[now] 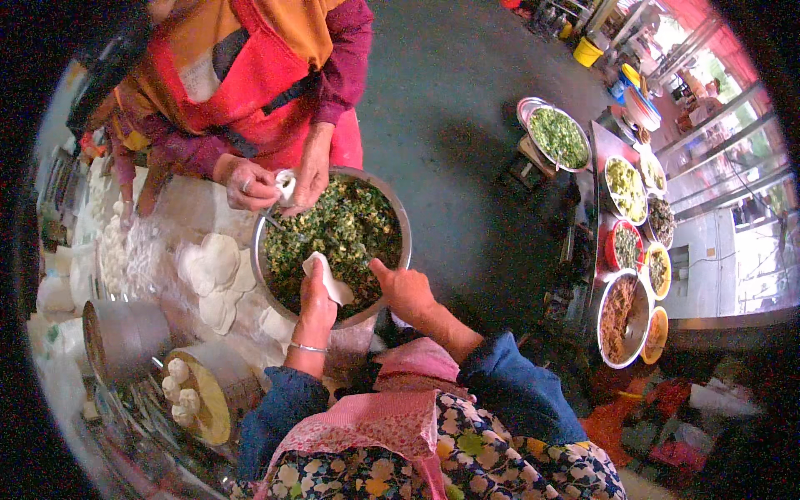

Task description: The person fills circular dough wrappers with vegetable and meat mixtures, pleats the edges to seal them, and places the finished dumplings into a bamboo steamer. The person switches between different fillings and continues the assembly process alongside another worker.

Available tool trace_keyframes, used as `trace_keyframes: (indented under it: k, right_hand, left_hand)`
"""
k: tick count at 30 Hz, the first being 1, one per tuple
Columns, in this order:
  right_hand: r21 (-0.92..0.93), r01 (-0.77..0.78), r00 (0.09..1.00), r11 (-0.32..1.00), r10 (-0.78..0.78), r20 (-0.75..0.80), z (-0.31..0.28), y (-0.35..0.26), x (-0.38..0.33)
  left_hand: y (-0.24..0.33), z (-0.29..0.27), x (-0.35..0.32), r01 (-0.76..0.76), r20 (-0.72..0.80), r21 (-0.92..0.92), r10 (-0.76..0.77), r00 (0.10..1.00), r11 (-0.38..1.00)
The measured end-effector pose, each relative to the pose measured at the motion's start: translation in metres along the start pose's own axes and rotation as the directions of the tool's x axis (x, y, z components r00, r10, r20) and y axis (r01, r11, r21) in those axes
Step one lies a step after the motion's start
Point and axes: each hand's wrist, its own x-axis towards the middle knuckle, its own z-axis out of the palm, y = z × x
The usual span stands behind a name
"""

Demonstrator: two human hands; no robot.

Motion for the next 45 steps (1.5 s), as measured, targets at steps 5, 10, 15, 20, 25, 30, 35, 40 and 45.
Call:
trace_keyframes:
  k: [5, 10, 15, 20, 25, 30, 35, 40, 45]
  right_hand:
    - [0.070, -0.016, 1.000, 0.997, 0.016, -0.003, 0.007, -0.011, -0.015]
    - [0.063, 0.129, 0.973, 0.990, -0.114, -0.201, 0.028, -0.025, -0.029]
    - [0.096, 0.161, 0.974, 0.982, -0.142, -0.173, 0.038, -0.036, -0.040]
    - [0.182, 0.246, 0.957, 0.952, -0.209, -0.200, 0.051, -0.035, -0.047]
    - [0.213, 0.270, 0.950, 0.939, -0.224, -0.218, 0.046, -0.037, -0.049]
    - [0.502, 0.200, 0.977, 0.841, -0.137, -0.161, 0.014, -0.043, -0.047]
    - [0.640, 0.179, 0.981, 0.747, -0.089, -0.171, -0.001, -0.039, -0.043]
    - [0.531, 0.240, 0.965, 0.813, -0.137, -0.226, -0.002, -0.046, -0.033]
    - [0.341, 0.261, 0.963, 0.903, -0.221, -0.153, 0.007, -0.042, -0.044]
  left_hand:
    - [0.006, 0.012, -0.007, -0.027, 0.079, -0.142, 0.038, 0.996, 0.989]
    - [0.004, 0.008, -0.004, 0.027, 0.047, -0.299, -0.014, 0.999, 0.954]
    - [-0.002, -0.002, -0.001, 0.051, 0.049, -0.445, -0.032, 0.998, 0.894]
    - [-0.006, -0.006, -0.002, 0.056, -0.059, -0.483, -0.096, 0.994, 0.874]
    - [0.005, -0.006, -0.015, 0.062, 0.085, -0.518, -0.020, 0.996, 0.853]
    - [0.014, -0.010, -0.025, 0.061, 0.206, -0.555, 0.066, 0.976, 0.830]
    - [0.024, -0.008, -0.037, 0.094, 0.267, -0.548, 0.067, 0.961, 0.831]
    - [0.023, -0.020, -0.039, 0.135, 0.333, -0.514, 0.052, 0.941, 0.847]
    - [0.015, -0.025, -0.035, 0.127, 0.274, -0.491, 0.014, 0.962, 0.862]
